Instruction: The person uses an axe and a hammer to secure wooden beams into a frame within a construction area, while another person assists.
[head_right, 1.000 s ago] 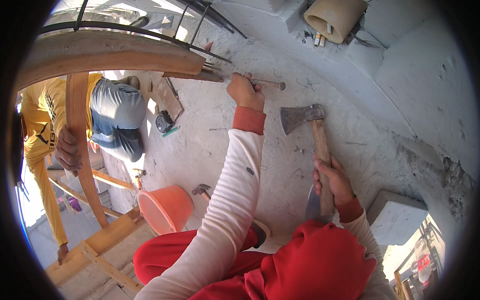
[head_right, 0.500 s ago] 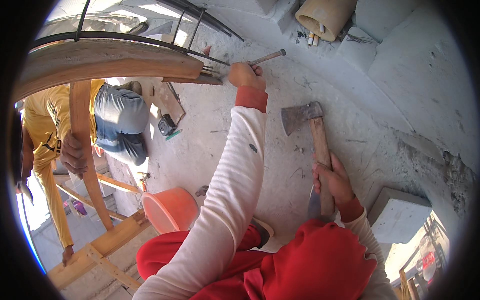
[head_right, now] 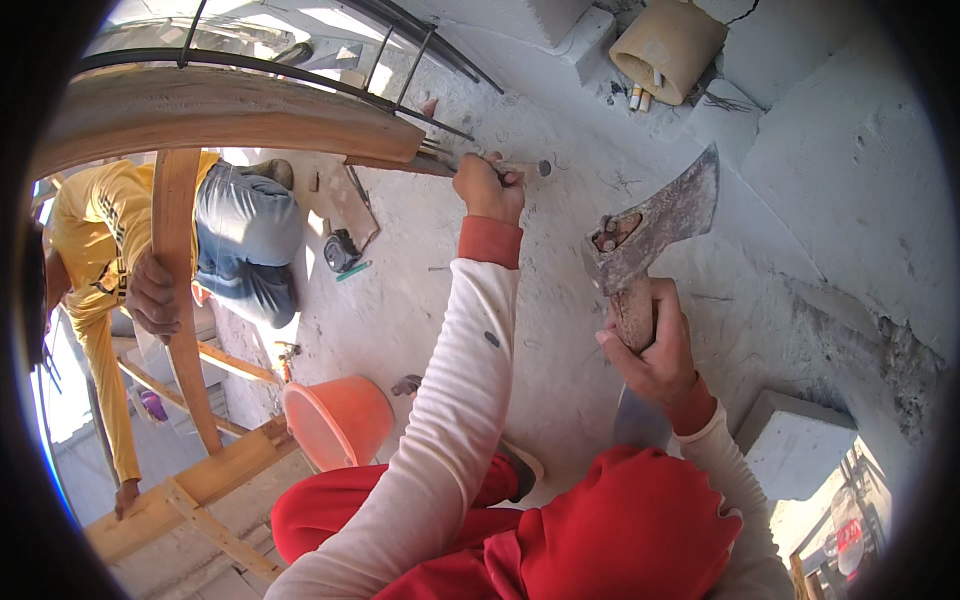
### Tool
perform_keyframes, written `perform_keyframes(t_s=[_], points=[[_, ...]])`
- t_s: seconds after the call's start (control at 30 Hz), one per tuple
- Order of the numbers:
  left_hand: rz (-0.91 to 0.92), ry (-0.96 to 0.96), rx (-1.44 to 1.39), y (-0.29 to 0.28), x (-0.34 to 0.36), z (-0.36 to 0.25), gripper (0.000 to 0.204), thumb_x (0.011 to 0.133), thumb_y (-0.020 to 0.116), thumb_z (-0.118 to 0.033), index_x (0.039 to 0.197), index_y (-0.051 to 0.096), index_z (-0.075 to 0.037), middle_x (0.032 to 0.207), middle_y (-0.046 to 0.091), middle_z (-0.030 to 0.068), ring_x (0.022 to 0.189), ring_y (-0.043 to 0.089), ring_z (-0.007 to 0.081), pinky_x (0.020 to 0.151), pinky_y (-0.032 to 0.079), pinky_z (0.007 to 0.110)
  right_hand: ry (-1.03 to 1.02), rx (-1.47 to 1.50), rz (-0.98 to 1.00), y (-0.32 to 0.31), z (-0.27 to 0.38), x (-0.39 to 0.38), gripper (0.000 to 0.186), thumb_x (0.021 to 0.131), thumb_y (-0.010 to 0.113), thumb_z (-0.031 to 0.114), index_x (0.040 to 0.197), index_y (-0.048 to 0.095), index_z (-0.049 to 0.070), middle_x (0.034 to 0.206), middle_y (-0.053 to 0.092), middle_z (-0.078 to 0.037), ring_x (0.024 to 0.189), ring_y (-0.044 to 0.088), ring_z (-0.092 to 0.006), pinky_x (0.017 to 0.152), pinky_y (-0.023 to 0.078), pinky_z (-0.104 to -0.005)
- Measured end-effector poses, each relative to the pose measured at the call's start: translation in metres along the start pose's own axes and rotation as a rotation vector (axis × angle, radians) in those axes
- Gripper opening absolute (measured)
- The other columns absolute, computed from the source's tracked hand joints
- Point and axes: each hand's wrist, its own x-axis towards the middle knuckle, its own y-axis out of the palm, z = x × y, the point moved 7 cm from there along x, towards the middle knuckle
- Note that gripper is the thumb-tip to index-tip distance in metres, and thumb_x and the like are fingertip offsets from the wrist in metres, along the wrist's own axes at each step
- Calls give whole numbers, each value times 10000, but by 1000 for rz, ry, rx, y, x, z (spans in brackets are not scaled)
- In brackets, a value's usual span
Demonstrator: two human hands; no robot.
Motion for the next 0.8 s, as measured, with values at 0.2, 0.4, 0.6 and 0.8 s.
perform_keyframes(t_s=[0.2,0.4,0.6,0.8], points=[[129,-89,-18,-14,3,-3,106,980,490,-210,982,496,-104,787,564,68,624,487,156,487,315,299,237,6,164,35,-23,29,435,924,707,107,1259,505,-82,801,669,-85,659,659,-164,606,528,-323],[99,-79,15,-11,-6,-3,36,936,470,-118,905,455,-111,702,484,27,560,423,149,505,341,333,-53,-212,-123,43,-15,39,338,966,672,86,1233,507,-38,832,654,-95,653,632,-163,618,508,-327],[176,-80,58,-23,-5,-7,56,952,500,-154,915,471,-123,681,484,23,552,437,151,501,336,332,107,-276,-4,49,-22,42,425,916,730,101,1245,538,-85,966,714,-248,846,713,-468,743,564,-428],[114,-21,154,-24,-9,-3,84,972,512,-186,916,505,-124,675,502,27,535,454,152,479,312,306,-87,-465,-121,60,-28,19,384,918,704,82,1229,528,-58,921,660,-241,800,677,-401,739,526,-391]])
